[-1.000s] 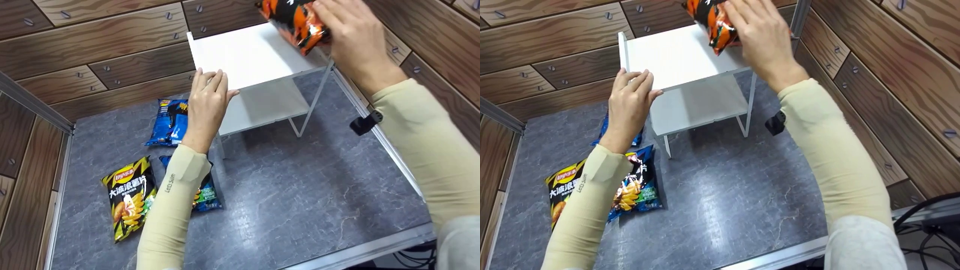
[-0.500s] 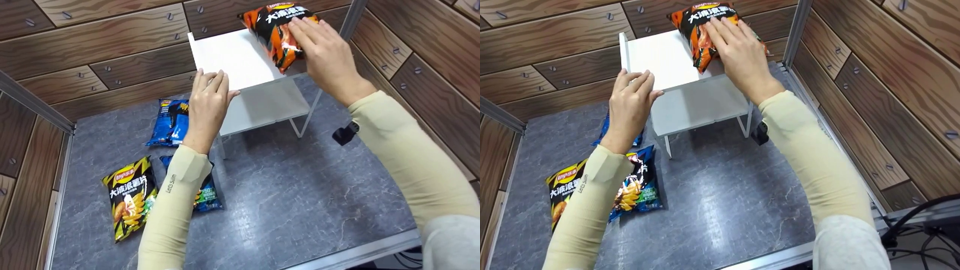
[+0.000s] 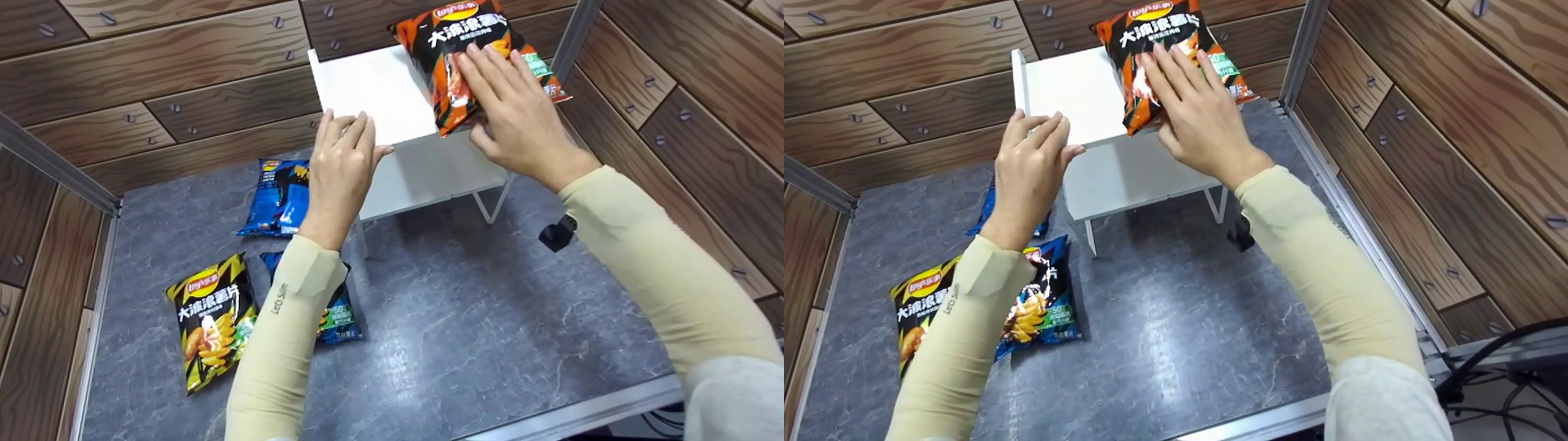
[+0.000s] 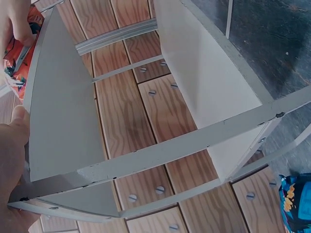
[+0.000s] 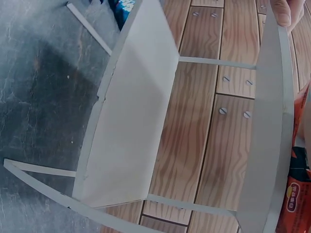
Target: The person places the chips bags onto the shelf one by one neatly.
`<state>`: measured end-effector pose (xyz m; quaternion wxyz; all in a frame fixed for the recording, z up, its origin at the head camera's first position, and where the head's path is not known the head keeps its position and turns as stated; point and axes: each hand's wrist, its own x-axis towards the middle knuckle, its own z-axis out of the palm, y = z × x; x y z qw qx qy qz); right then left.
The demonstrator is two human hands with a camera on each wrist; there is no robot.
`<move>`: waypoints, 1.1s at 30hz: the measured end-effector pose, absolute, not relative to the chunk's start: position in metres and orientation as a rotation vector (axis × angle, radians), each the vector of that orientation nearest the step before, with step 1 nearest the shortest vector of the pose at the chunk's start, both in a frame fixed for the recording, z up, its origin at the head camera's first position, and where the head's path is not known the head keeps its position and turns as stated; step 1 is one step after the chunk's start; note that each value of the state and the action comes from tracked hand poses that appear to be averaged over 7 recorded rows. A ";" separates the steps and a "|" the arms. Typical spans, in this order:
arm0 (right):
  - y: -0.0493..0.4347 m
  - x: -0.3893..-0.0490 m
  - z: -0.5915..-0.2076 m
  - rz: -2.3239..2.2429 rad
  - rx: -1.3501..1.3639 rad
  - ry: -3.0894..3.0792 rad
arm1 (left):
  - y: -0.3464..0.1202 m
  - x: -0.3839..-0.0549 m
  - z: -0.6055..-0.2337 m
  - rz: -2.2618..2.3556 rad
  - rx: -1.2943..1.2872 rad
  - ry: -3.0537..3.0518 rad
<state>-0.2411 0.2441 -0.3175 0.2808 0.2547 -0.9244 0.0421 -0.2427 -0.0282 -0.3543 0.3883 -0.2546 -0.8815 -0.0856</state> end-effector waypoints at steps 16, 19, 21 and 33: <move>0.266 -0.239 -0.308 0.206 0.649 -2.489 | -0.031 -0.247 -0.356 -0.221 -0.649 -2.208; 0.278 -0.237 -0.306 0.240 0.583 -2.521 | -0.031 -0.247 -0.356 -0.220 -0.647 -2.214; 0.287 -0.234 -0.306 0.260 0.527 -2.551 | -0.031 -0.247 -0.356 -0.221 -0.648 -2.217; 0.309 -0.227 -0.313 0.441 0.237 -2.732 | -0.031 -0.247 -0.356 -0.218 -0.649 -2.209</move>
